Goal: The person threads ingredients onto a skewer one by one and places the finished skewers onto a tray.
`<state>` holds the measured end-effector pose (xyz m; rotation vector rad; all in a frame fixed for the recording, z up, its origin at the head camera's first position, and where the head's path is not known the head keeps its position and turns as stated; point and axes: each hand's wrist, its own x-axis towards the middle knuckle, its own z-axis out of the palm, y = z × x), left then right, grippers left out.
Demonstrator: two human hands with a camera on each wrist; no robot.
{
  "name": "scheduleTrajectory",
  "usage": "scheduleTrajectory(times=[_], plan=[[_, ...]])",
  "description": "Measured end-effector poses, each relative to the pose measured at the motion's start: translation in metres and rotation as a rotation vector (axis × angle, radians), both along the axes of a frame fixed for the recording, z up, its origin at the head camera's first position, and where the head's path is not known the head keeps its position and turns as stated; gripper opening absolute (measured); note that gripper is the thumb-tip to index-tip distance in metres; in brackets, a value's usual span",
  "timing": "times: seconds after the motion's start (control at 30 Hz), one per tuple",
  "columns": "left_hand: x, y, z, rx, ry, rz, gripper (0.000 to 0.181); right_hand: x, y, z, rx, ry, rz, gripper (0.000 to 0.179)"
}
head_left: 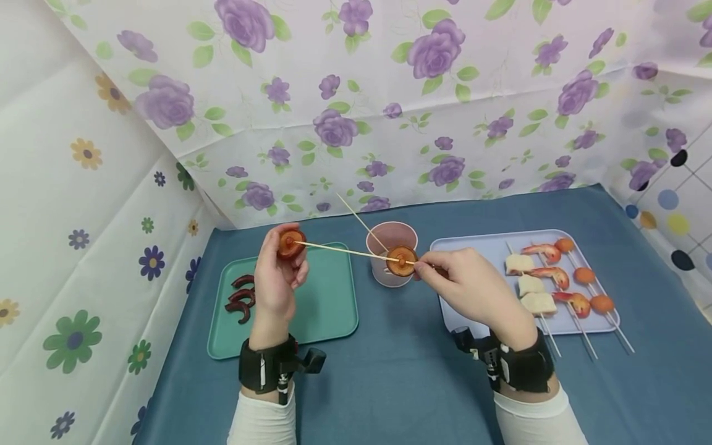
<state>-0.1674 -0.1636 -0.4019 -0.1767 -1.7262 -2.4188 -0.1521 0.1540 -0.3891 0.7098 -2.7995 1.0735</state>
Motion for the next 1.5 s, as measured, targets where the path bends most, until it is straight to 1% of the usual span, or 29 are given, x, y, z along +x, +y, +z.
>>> scheduleTrajectory(times=[0.1,0.27,0.4,0.47,0.67,0.83,1.0,1.23,1.3,1.4,1.5], plan=[[0.0,0.001,0.0,-0.043,0.014,0.002,0.04,0.0,0.0,0.0,0.003,-0.003,-0.001,0.02],[0.002,0.004,0.001,-0.099,0.029,-0.022,0.046,0.0,0.0,0.0,0.004,-0.008,0.003,0.02],[0.003,0.008,0.0,-0.14,0.028,-0.031,0.048,-0.001,-0.001,-0.001,0.003,-0.015,0.007,0.021],[0.003,0.009,-0.001,-0.14,0.021,-0.028,0.048,-0.001,-0.001,-0.001,0.003,-0.016,0.008,0.021],[0.002,0.016,-0.003,-0.093,-0.002,-0.016,0.049,-0.001,-0.001,-0.003,0.006,-0.017,0.008,0.023],[0.002,0.021,-0.003,-0.111,-0.008,-0.02,0.05,-0.002,-0.001,-0.003,0.007,-0.01,0.02,0.023],[0.003,0.03,-0.005,-0.149,-0.002,-0.077,0.05,0.0,-0.006,-0.004,0.016,0.006,0.039,0.022],[0.008,0.055,-0.011,-0.195,-0.017,-0.173,0.048,0.004,-0.018,-0.004,0.028,0.035,0.063,0.021],[0.01,0.061,-0.013,-0.194,-0.022,-0.2,0.048,0.004,-0.021,-0.003,0.03,0.041,0.068,0.02],[0.011,0.067,-0.015,-0.19,-0.026,-0.215,0.05,0.004,-0.023,-0.003,0.03,0.045,0.069,0.02],[0.012,0.068,-0.015,-0.191,-0.029,-0.205,0.05,0.004,-0.024,-0.003,0.027,0.04,0.068,0.02]])
